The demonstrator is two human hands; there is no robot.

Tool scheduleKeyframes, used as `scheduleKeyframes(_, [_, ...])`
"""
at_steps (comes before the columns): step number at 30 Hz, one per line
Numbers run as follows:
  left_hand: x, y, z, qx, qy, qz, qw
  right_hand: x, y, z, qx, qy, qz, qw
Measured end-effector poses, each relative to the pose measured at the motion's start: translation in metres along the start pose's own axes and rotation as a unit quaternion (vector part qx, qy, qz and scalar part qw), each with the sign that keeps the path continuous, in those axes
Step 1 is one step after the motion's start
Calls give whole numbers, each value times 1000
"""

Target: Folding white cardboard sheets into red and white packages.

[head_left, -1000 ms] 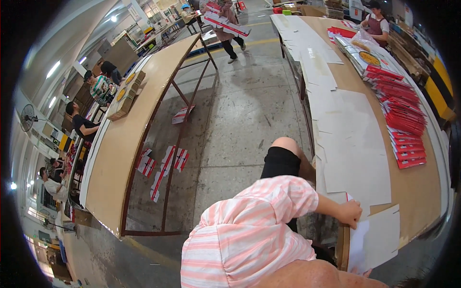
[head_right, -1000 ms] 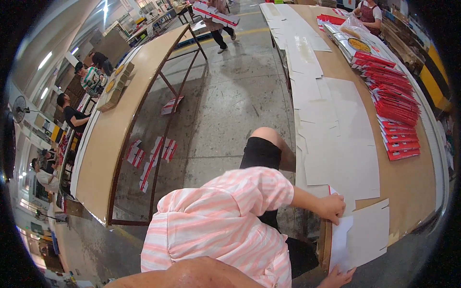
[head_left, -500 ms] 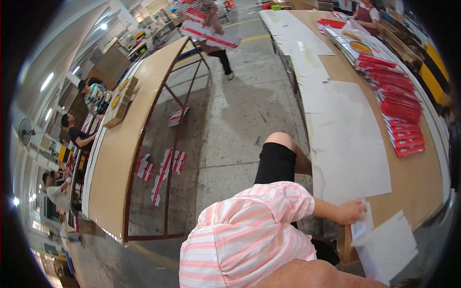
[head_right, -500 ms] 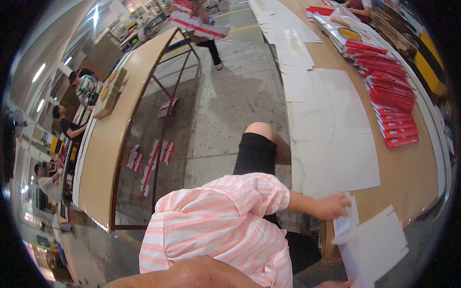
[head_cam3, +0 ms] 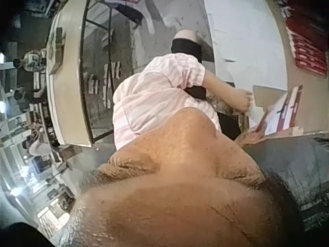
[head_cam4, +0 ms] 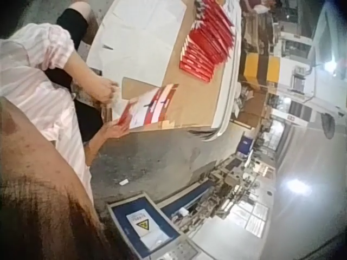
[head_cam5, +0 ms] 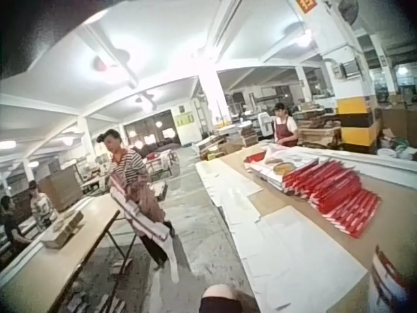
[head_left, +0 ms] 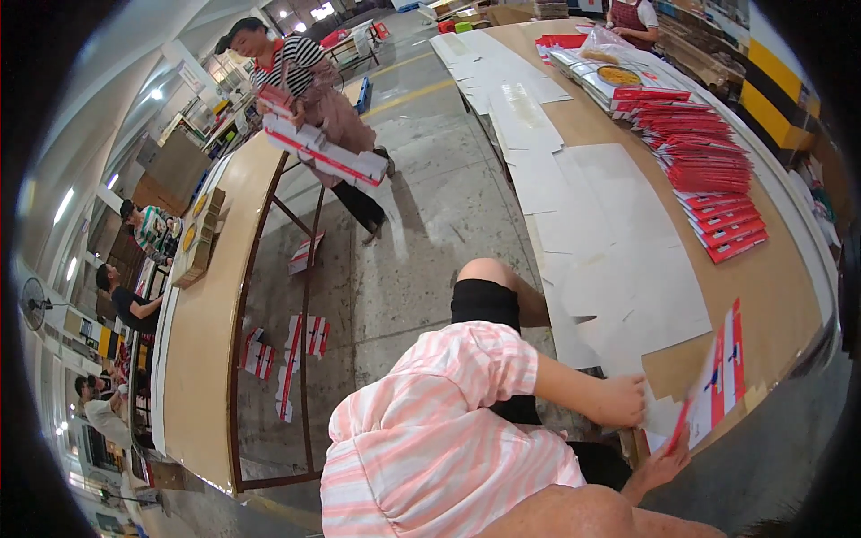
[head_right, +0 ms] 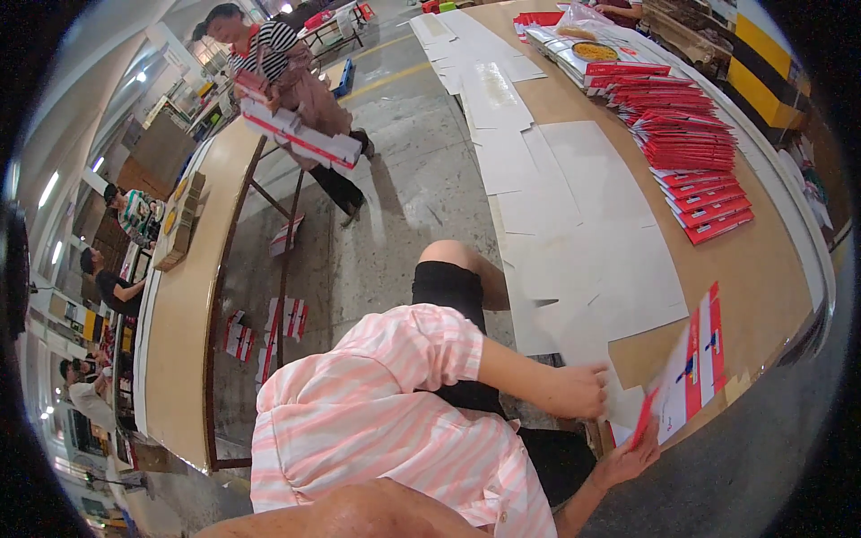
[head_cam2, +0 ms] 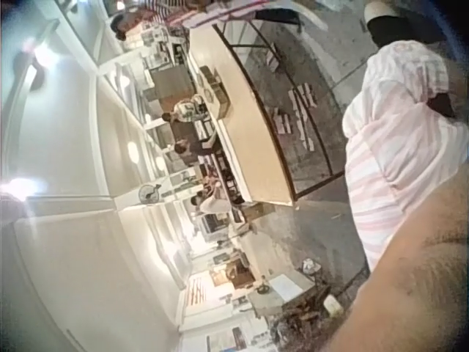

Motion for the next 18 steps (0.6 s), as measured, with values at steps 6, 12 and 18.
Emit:
scheduleKeyframes(6, [-61, 57, -8, 386, 22, -141, 911, -17, 10, -2, 22, 46, -52, 997])
scheduleKeyframes(12, [-159, 41, 90, 304, 288, -150, 896, -31, -12, -3, -79, 78, 106, 988])
scheduleKeyframes(18, [-163, 37, 93, 307, 321, -60, 894, -36, -10, 2, -61, 96, 138, 984])
Point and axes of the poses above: each hand's wrist, its own z-axis away from the middle knuckle, its own y-axis out of the back of the hand, x = y × z, the point moved 9 cm from there along -z, towards the middle knuckle, and after that the axes turned 5 degrees about x, right-handed, at the moved point
